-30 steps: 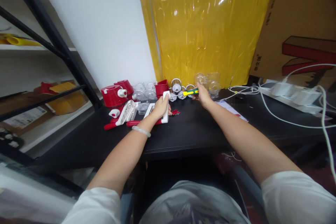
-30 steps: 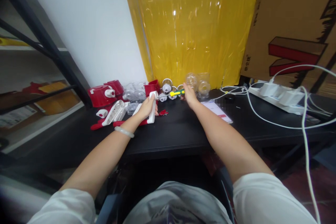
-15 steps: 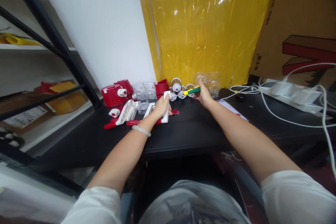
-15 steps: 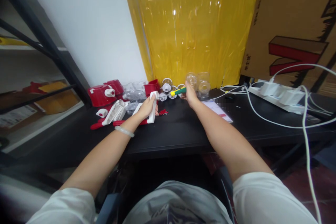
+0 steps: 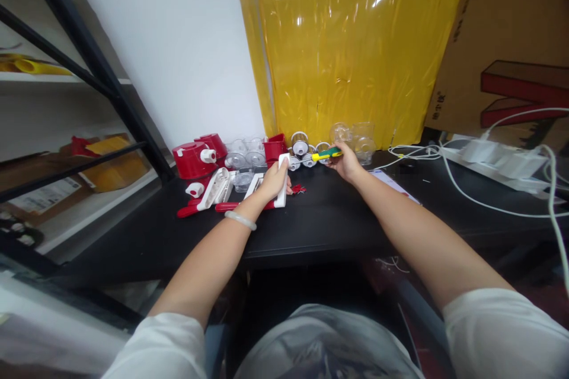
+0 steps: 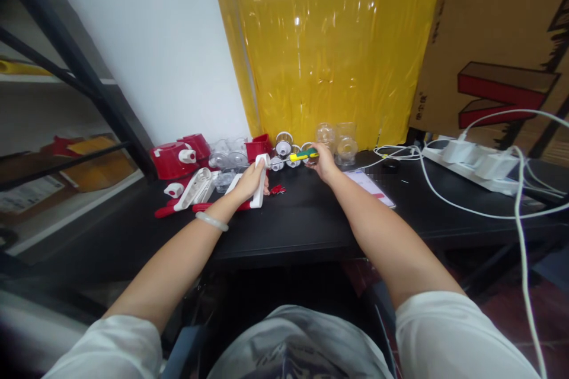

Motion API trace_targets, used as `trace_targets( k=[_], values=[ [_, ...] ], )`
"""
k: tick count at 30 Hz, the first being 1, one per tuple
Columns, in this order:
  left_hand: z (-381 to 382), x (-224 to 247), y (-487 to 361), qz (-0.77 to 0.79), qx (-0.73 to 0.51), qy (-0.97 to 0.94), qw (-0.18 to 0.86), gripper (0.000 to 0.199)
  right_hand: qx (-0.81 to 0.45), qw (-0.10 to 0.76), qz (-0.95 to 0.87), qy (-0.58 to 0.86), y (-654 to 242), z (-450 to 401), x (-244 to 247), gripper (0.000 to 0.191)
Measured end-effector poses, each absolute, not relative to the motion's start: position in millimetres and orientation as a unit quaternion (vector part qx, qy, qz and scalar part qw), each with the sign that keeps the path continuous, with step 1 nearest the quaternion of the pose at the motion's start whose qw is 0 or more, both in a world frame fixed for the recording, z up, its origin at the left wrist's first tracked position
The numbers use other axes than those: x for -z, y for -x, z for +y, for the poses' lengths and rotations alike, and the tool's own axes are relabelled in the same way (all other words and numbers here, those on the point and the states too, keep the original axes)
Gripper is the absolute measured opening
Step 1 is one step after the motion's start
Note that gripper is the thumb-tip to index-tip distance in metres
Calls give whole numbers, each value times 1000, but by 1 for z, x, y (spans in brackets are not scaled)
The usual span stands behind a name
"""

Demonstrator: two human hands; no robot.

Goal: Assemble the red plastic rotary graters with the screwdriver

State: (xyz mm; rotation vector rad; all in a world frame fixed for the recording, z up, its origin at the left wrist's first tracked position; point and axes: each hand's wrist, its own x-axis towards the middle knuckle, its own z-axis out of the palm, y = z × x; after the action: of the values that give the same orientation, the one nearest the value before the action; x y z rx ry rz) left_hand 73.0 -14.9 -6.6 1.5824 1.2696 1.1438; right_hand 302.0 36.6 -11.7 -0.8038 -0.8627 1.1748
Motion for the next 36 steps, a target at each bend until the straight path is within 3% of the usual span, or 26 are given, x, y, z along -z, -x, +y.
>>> trace_targets(
  k=[4, 10, 13, 19, 25, 29, 33, 36],
  values=[
    [-15, 7, -73, 503, -447, -624, 396, 35, -461, 662, -421, 414, -303, 42, 16, 46],
    [-16, 5, -73, 503, -450, -624, 395, 36, -537, 676, -395, 313, -300, 32, 11, 26],
    [-17, 5, -73, 503, -446, -627, 394, 37, -555, 674, -395, 286, -301, 30, 9, 26],
    [-17, 6, -73, 501, -448, -628, 393, 41, -455, 678, -416, 401, -301, 40, 13, 48],
    [-19, 4, -74, 506, -445, -629, 388, 38, -495, 689, -399, 349, -298, 33, 8, 26],
    [-21, 2, -75, 510, -444, -628, 387, 35, -522, 689, -397, 308, -300, 31, 7, 27],
    [-21, 2, -75, 510, -444, -627, 387, 35, -437, 682, -440, 388, -303, 37, 13, 43],
    [-20, 2, -74, 513, -443, -625, 388, 35, -384, 680, -469, 412, -303, 40, 14, 41]
  ],
)
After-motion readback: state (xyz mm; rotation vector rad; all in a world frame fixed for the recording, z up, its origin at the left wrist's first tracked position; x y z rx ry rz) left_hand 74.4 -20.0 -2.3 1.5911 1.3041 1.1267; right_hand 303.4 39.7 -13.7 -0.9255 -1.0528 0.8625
